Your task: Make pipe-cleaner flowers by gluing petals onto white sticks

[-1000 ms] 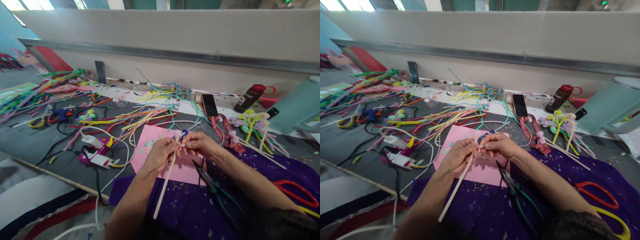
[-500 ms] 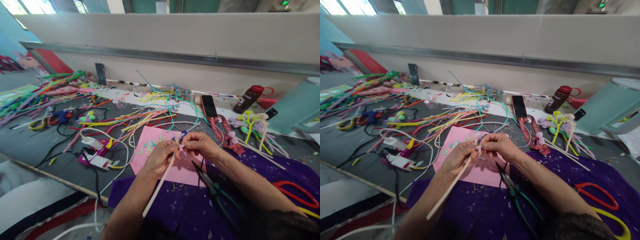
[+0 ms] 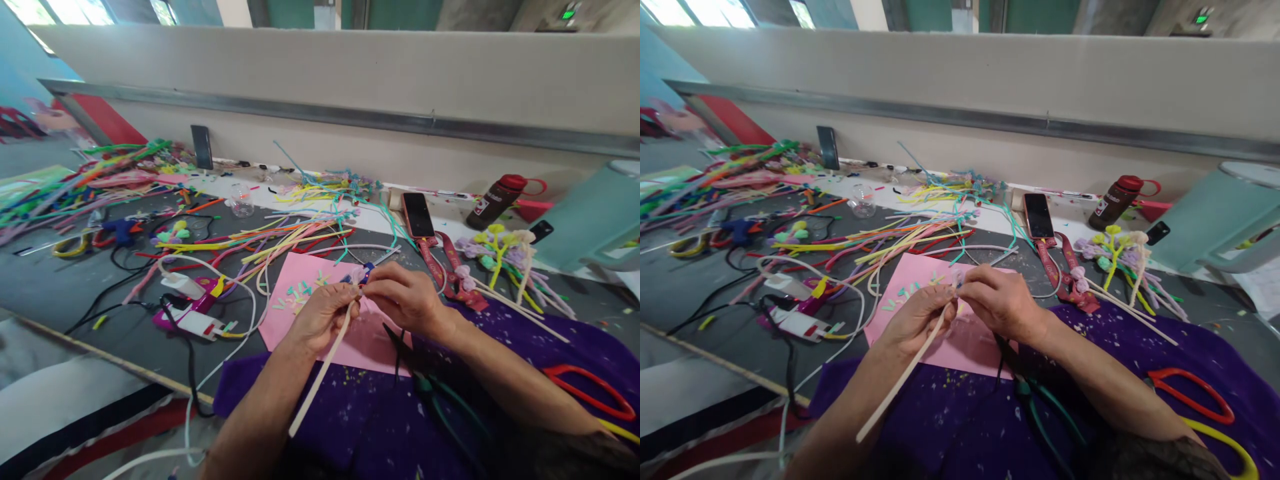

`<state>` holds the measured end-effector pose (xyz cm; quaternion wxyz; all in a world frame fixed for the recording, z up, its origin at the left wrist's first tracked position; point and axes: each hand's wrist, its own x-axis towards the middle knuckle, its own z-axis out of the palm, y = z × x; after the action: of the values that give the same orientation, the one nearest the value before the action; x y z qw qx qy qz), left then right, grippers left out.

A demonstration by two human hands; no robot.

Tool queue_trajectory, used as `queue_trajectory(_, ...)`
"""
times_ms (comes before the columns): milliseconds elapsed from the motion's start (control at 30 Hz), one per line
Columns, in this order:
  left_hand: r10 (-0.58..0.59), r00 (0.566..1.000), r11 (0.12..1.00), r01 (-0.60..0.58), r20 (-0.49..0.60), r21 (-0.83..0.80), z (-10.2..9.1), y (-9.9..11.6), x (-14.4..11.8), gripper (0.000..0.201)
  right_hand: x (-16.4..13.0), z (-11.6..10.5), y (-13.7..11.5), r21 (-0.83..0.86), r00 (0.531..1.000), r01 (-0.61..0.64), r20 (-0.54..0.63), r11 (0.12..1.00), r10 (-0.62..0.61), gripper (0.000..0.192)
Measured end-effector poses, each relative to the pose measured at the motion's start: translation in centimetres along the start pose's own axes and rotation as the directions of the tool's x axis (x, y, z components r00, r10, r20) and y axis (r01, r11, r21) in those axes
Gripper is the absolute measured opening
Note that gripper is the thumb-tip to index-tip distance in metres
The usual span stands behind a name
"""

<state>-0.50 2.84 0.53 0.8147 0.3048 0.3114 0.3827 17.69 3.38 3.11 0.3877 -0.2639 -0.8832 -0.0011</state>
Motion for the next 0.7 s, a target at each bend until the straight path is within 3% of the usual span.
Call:
queue_trajectory(100, -0.008, 1.000, 0.999, 0.009, -0.015, 0.031, 0.1, 0.1, -0.1, 0.017, 0.2, -0.4, 0.2, 0.068, 0.999, -0.013, 0.034, 0.998, 0.010, 0.015)
queue_trajectory(233, -0.015, 1.000, 0.996, 0.016, -0.013, 0.089, 0.4, 0.3, -0.4, 0.019, 0.7, -1.6, 1.4, 0.302, 0.977, -0.215, 0.055, 0.929, 0.208, 0.010)
queue_trajectory(367, 0.001, 1.000, 0.987, 0.001, -0.011, 0.162, 0.5, 0.6, -0.6, 0.020, 0.8, -2.3, 2.2, 0.394, 0.931, -0.358, 0.083, 0.847, 0.355, 0.006)
queue_trajectory(533, -0.064, 0.998, 0.960, 0.064, -0.011, 0.273, 0.4, 0.8, -0.8, 0.023, 0.8, -2.4, 1.9, 0.442, 0.932, -0.352, 0.089, 0.825, 0.350, 0.006)
queue_trajectory(700, -0.061, 0.998, 0.938, 0.053, 0.013, 0.344, 0.4, 0.7, -0.9, 0.026, 1.0, -2.5, 1.4, 0.431, 0.951, -0.309, 0.110, 0.848, 0.290, 0.007)
